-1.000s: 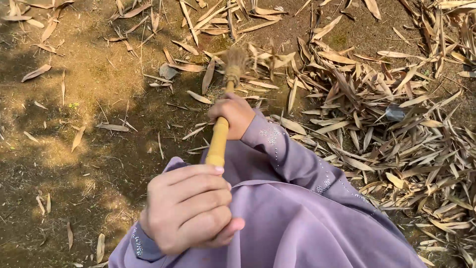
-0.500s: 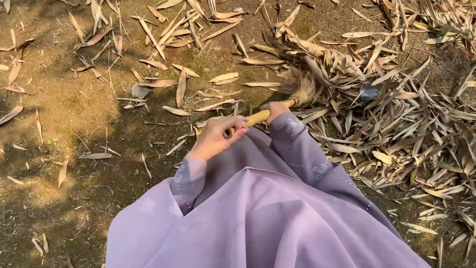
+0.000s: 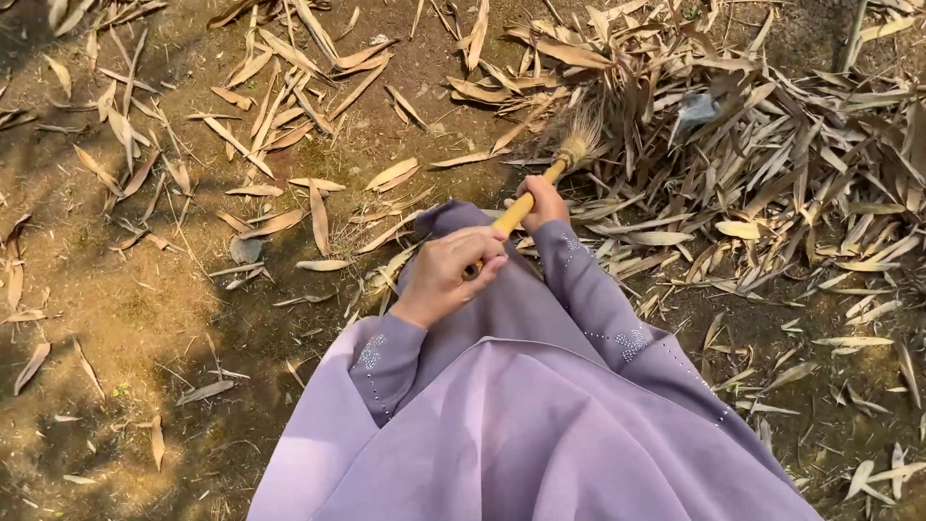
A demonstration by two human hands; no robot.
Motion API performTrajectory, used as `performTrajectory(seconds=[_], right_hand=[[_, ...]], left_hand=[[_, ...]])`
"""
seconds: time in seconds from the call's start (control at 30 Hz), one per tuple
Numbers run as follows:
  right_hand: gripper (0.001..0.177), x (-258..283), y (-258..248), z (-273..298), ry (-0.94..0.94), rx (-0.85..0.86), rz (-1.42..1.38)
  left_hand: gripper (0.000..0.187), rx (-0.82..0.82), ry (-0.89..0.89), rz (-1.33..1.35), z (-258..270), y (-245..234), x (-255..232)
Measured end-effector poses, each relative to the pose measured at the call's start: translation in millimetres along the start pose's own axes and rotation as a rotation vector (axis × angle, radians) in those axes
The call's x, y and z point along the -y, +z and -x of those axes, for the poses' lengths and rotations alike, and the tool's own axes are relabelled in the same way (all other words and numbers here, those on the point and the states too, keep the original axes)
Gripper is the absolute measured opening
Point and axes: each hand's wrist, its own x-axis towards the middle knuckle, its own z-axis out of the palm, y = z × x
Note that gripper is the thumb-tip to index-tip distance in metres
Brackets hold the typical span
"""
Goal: The person sweeps dry leaves across the ground into a pile using a broom.
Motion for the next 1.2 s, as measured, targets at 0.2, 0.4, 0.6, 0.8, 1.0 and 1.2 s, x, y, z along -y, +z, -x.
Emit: performTrajectory(seconds=[0.2,0.4,0.6,0.8,1.0,1.2], right_hand=[[0.029,15.1,-11.1,7.4,-0.051,-0.141,-0.015],[0.032,25.5,-20.6,-18.0,-0.081,-0.166,-0.106],[0.031,55.0,-49.6,-28.1,-0.295,-0.183,-0.169],[0.033,86.3,-116.3,-39.3,-0.393,0.082,-0.241],[0.027,-70.2,-152.4,-11.7,-0.172,0.193,0.040],[0.035,-198.1,-244.2,14.1,0.007,0.250,0.356]], left_hand=[[0.008,0.158,0.272,0.027,-39.0,-15.3,-34.1],[0.009,0.263,0.202,0.148,-72.0,-16.5,-35.9],[0.022,0.358,0.426,0.203,-117.3,-11.3,-115.5],[0.028,0.427,0.615,-0.050,-151.7,60.6,-148.4],[0.025,0.427,0.355,-0.029,-172.7,143.1,-94.7],[0.011,0.348,0.281,0.211,-176.2,212.8,-45.5]])
